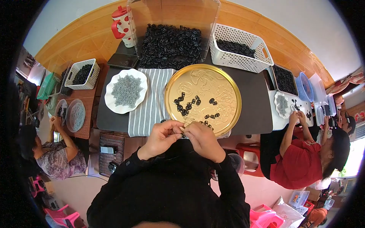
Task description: The person assembles cord locks by taking plastic toggle bodies and springs from the trays and fitting them together by hand.
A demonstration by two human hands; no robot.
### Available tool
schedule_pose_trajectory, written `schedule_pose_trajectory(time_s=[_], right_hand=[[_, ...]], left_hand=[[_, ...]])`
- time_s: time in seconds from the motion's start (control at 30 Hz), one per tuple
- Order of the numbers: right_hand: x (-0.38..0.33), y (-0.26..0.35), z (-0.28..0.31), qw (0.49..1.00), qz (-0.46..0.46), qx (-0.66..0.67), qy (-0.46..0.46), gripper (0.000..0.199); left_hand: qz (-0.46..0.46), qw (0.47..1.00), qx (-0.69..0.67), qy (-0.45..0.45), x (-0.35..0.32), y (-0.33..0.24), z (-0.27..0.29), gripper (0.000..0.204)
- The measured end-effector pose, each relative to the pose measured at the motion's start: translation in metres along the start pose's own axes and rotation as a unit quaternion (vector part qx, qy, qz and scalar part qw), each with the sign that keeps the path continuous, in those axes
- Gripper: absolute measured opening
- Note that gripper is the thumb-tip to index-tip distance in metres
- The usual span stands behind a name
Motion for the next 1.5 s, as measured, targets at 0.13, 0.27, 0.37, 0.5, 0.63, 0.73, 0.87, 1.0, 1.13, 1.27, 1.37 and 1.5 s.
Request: schedule_pose_trajectory(time_s=[0.13,0.27,0.37,0.5,0.63,0.73,0.87,1.0,1.13,1.27,1.37,1.5], right_hand=[[-0.003,0.012,-0.010,0.999,0.029,-0.032,-0.006,0.010],[-0.007,0.021,-0.032,0.999,0.029,-0.022,0.017,0.012],[-0.007,0.021,-0.044,0.999,0.019,-0.026,0.033,0.010],[0.010,0.025,-0.044,0.999,-0.004,0.017,-0.031,0.007],[0.037,0.030,-0.040,0.980,0.038,-0.128,-0.145,0.016],[0.047,0.035,-0.057,0.968,0.049,-0.220,-0.108,0.020],[0.054,0.036,-0.073,0.939,0.034,-0.339,-0.049,0.020],[0.054,0.038,-0.080,0.924,0.071,-0.372,-0.061,0.014],[0.047,0.034,-0.088,0.924,0.081,-0.374,-0.001,0.013],[0.047,0.037,-0.088,0.928,0.125,-0.351,0.019,0.015],[0.054,0.036,-0.092,0.938,0.119,-0.321,0.056,0.016],[0.064,0.031,-0.095,0.975,0.077,-0.208,0.003,0.016]], left_hand=[[0.006,0.999,-0.044,-0.020,-0.016,0.000,0.000,0.032],[-0.029,0.998,0.023,-0.047,-0.039,-0.004,0.006,0.030],[-0.013,0.999,0.022,-0.048,-0.046,0.000,0.015,0.031],[0.016,0.992,-0.086,-0.087,-0.052,-0.001,0.035,0.029],[-0.009,0.985,-0.084,-0.150,-0.057,-0.007,0.068,0.031],[-0.019,0.981,-0.089,-0.170,-0.060,-0.009,0.079,0.031],[-0.021,0.978,-0.103,-0.180,-0.062,-0.006,0.085,0.031],[-0.022,0.978,-0.118,-0.172,-0.060,-0.003,0.085,0.030],[-0.032,0.978,-0.116,-0.170,-0.058,-0.004,0.083,0.029],[-0.024,0.978,-0.099,-0.180,-0.059,-0.006,0.087,0.029],[-0.027,0.974,-0.116,-0.193,-0.063,-0.003,0.091,0.029],[-0.012,0.974,-0.089,-0.207,-0.064,-0.006,0.090,0.028]])
Point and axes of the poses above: each hand's wrist, its own x-axis towards the middle knuckle, its own z-axis out of the back of the hand, y = z × x, the point moved 6 cm from there along x, towards the middle knuckle, and after that the axes turned 6 degrees about -x, right-handed, at the moved point
